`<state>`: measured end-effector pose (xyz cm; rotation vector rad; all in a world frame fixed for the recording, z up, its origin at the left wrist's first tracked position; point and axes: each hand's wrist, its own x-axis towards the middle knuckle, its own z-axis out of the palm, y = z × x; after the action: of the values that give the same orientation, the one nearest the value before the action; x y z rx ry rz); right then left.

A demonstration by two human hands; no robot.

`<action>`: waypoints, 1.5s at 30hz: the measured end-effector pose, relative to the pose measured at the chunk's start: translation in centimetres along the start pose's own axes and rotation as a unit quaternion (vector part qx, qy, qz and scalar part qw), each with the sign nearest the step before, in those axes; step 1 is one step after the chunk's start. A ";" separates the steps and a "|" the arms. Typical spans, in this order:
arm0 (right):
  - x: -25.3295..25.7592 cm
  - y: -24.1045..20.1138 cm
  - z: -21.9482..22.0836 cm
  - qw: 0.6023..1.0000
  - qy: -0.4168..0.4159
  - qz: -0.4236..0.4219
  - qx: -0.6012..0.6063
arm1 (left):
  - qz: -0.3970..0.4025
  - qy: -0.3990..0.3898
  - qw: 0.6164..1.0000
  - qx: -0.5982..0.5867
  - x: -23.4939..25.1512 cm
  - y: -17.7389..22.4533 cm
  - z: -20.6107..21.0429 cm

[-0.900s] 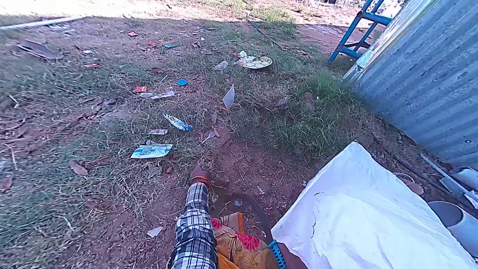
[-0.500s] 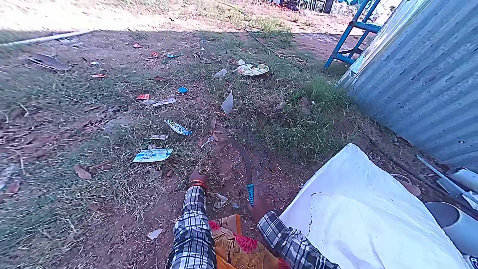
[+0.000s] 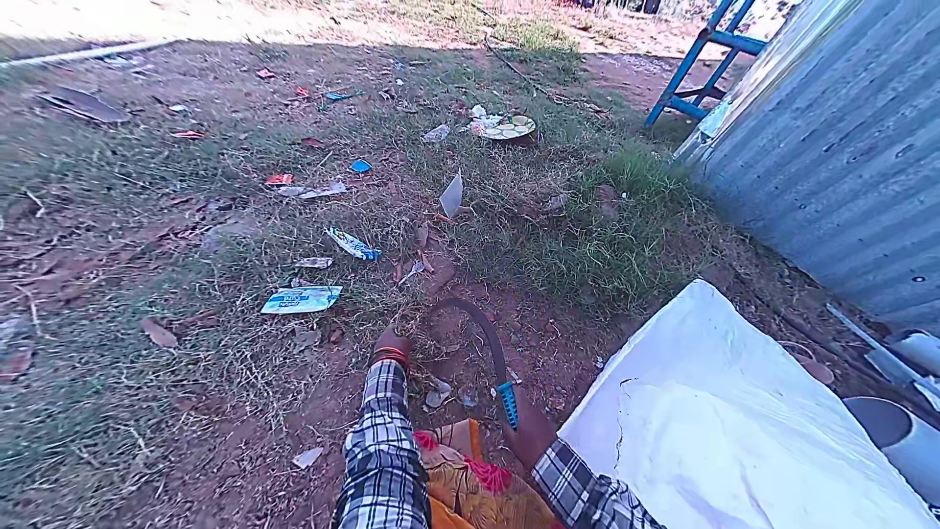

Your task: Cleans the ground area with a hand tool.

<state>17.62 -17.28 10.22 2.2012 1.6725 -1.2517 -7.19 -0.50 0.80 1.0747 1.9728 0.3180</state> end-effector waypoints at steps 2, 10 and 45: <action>1.4 -0.5 0.6 1.000 -0.008 0.000 -0.025 | -0.004 0.002 1.000 -0.011 -0.4 0.2 0.0; -4.5 5.0 3.9 0.995 -0.081 0.042 -0.027 | -0.008 -0.006 1.000 -0.001 -0.3 0.4 -0.3; 4.6 -2.1 1.2 0.994 -0.048 -0.018 -0.096 | -0.016 0.010 1.000 -0.012 -0.7 -0.2 -0.3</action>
<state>15.44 -13.66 7.18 1.9773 1.7241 -1.1337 -7.33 -1.12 1.24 1.0283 1.9971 0.3360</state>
